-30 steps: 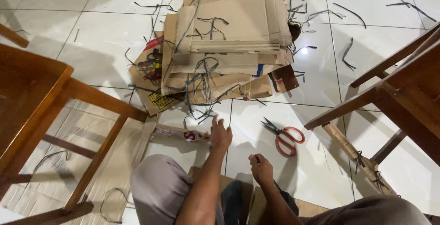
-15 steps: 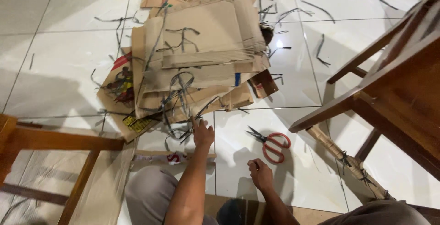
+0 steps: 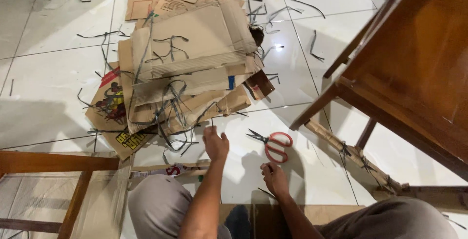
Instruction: Wrapping a wooden chair leg with cardboard and securing it with plastic ties
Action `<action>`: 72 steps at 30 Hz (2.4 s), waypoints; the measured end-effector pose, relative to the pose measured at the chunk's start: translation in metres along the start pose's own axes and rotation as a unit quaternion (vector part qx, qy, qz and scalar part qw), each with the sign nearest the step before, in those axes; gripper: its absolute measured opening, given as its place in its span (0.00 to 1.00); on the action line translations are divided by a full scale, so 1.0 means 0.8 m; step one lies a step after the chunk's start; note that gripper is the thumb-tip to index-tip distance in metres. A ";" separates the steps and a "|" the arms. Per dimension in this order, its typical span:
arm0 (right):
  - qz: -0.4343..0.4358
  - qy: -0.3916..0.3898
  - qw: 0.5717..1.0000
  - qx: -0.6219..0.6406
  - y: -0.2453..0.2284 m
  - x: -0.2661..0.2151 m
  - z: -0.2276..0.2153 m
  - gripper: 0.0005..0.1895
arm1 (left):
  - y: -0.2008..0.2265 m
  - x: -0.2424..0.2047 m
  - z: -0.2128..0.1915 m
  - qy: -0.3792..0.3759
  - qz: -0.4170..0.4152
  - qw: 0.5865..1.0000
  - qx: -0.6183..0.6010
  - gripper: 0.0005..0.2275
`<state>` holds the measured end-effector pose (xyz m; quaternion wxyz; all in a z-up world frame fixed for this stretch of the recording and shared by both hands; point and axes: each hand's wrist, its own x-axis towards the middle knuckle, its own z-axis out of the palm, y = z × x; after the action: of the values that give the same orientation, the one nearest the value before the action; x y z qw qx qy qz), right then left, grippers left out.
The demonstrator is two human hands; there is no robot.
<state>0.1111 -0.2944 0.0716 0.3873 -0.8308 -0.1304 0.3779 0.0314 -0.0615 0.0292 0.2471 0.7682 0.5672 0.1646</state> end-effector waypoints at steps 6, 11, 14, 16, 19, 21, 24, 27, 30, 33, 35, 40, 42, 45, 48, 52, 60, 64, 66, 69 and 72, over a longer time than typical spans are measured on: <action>-0.011 -0.010 1.000 0.013 0.012 -0.028 -0.013 0.17 | -0.023 0.016 -0.011 -0.013 -0.059 0.998 -0.002 0.16; -0.010 -0.028 0.999 0.028 0.011 -0.032 -0.002 0.18 | -0.037 0.014 -0.022 -0.058 -0.088 0.994 -0.023 0.18; 0.012 -0.051 0.998 0.026 -0.009 -0.028 0.017 0.19 | -0.047 0.014 -0.029 -0.085 -0.101 0.991 -0.031 0.21; 0.008 -0.055 0.998 0.021 -0.028 -0.031 0.031 0.18 | -0.049 0.022 -0.037 -0.104 -0.121 0.987 -0.022 0.23; 0.010 -0.072 0.997 0.004 -0.043 -0.027 0.048 0.17 | -0.066 0.029 -0.029 -0.118 -0.131 0.984 -0.017 0.23; 0.013 -0.087 0.996 -0.006 -0.053 -0.019 0.057 0.18 | -0.081 0.039 -0.014 -0.108 -0.122 0.986 -0.020 0.22; 0.008 -0.096 0.995 -0.033 -0.065 -0.007 0.065 0.20 | -0.104 0.053 0.011 -0.073 -0.087 0.993 -0.018 0.25; 0.005 -0.092 0.995 -0.049 -0.073 0.004 0.067 0.22 | -0.106 0.059 0.024 -0.050 -0.062 0.996 -0.034 0.24; -0.018 -0.087 0.996 -0.019 -0.066 0.014 0.066 0.21 | -0.095 0.052 0.030 -0.043 -0.075 0.994 -0.062 0.27; -0.018 -0.081 0.996 -0.043 -0.063 0.017 0.063 0.24 | -0.067 0.034 0.015 0.067 0.006 0.995 -0.068 0.13; -0.015 -0.069 0.997 -0.018 -0.066 0.014 0.057 0.22 | -0.033 0.015 -0.010 0.031 -0.022 0.995 -0.091 0.12; -0.007 -0.014 0.999 0.044 -0.036 0.037 0.046 0.22 | 0.012 -0.046 0.021 -0.049 0.052 0.987 -0.147 0.08; -0.026 0.025 0.996 0.082 -0.031 0.037 0.034 0.21 | 0.036 -0.076 0.020 -0.083 0.092 0.980 -0.155 0.07; -0.047 0.074 0.987 0.135 -0.061 0.008 -0.008 0.24 | 0.072 -0.109 0.017 -0.197 0.127 0.951 -0.200 0.06; -0.013 0.142 0.976 0.165 -0.047 -0.004 -0.040 0.24 | 0.103 -0.127 0.018 -0.238 0.131 0.946 -0.176 0.06; -0.034 0.163 0.957 0.238 0.025 0.011 -0.067 0.29 | 0.137 -0.159 0.019 -0.303 0.169 0.925 -0.157 0.08; -0.031 0.229 0.931 0.284 0.017 -0.028 -0.137 0.18 | 0.181 -0.215 0.071 -0.372 0.197 0.895 -0.146 0.07; 0.002 0.280 0.891 0.359 0.033 -0.023 -0.162 0.13 | 0.206 -0.224 0.092 -0.380 0.265 0.878 -0.123 0.08; 0.008 0.303 0.875 0.378 0.055 -0.016 -0.168 0.11 | 0.218 -0.224 0.085 -0.370 0.321 0.861 -0.136 0.07; 0.022 0.341 0.854 0.393 0.083 -0.003 -0.179 0.11 | 0.249 -0.208 0.068 -0.374 0.357 0.843 -0.147 0.09; 0.055 0.343 0.827 0.443 0.085 -0.010 -0.183 0.11 | 0.269 -0.178 0.084 -0.361 0.374 0.849 -0.098 0.09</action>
<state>0.2071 -0.4233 0.0859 0.7119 -0.6518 0.2385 0.1070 0.1942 -0.2606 0.0998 0.4278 0.8995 0.0885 0.0102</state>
